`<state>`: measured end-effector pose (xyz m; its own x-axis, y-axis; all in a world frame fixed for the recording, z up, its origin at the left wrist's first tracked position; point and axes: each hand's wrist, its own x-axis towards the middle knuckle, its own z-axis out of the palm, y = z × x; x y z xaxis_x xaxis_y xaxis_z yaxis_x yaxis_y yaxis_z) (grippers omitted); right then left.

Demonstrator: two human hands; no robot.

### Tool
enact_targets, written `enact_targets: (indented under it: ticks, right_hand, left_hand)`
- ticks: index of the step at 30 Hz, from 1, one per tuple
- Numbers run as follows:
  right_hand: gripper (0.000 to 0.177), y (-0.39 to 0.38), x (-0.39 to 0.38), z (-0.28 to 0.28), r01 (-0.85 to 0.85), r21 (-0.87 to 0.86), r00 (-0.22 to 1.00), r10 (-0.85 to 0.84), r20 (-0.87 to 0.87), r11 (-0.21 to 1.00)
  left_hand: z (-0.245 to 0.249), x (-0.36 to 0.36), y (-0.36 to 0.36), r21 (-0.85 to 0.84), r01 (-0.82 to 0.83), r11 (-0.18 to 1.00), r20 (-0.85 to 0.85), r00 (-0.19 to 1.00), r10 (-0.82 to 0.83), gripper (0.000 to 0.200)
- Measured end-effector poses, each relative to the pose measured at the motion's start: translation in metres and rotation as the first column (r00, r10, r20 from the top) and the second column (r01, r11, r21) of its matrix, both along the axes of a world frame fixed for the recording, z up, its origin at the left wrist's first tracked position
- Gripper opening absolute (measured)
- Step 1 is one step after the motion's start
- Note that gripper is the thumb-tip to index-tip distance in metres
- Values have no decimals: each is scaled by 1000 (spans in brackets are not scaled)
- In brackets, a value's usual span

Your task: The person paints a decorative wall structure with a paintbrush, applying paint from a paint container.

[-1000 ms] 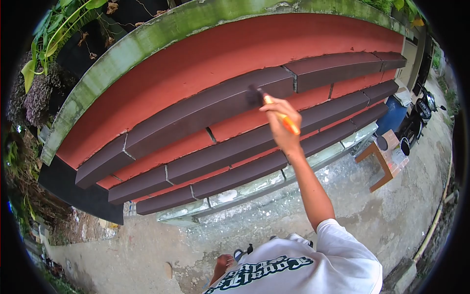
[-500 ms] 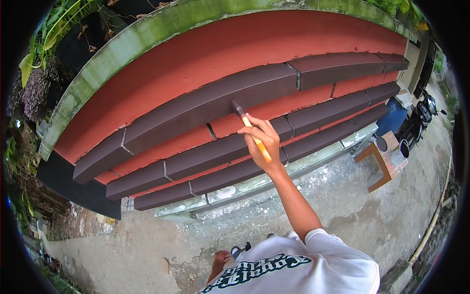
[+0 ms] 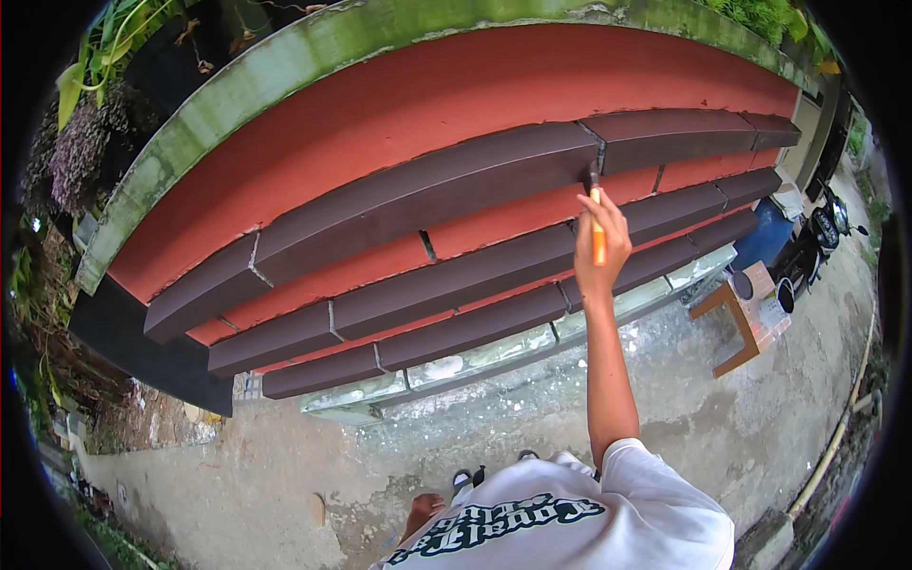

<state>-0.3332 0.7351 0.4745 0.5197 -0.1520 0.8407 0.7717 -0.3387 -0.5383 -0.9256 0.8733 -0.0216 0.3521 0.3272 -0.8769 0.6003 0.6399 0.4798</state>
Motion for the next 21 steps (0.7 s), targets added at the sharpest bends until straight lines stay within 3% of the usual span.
enact_targets:
  ticks: [6,10,13,15,17,19,20,21]
  right_hand:
    - [25,85,-80,6,-97,-63,995,99,24,993]
    - [23,127,-138,6,-250,-70,968,251,5,966]
    - [22,161,-181,1,-434,-72,900,436,16,898]
    - [23,182,-206,2,-560,-73,826,563,21,825]
    - [23,198,-227,4,-691,-45,722,692,6,722]
    - [20,208,-237,4,-805,0,593,804,-43,593]
    - [19,210,-240,3,-839,20,540,838,-79,543]
    - [19,210,-234,2,-801,7,597,800,-62,598]
  left_hand:
    - [44,6,8,56,-192,980,-81,977,196,28]
    - [40,-24,11,86,-243,966,-14,969,245,26]
    - [17,-62,15,11,-250,968,12,968,250,28]
    - [5,-90,11,139,-93,986,66,994,84,28]
    - [6,-109,13,382,199,902,29,973,-227,30]
    - [15,-125,19,644,554,527,-189,783,-592,36]
    - [17,-129,23,647,639,416,-280,707,-649,37]
    - [14,-133,28,596,688,414,-314,674,-669,37]
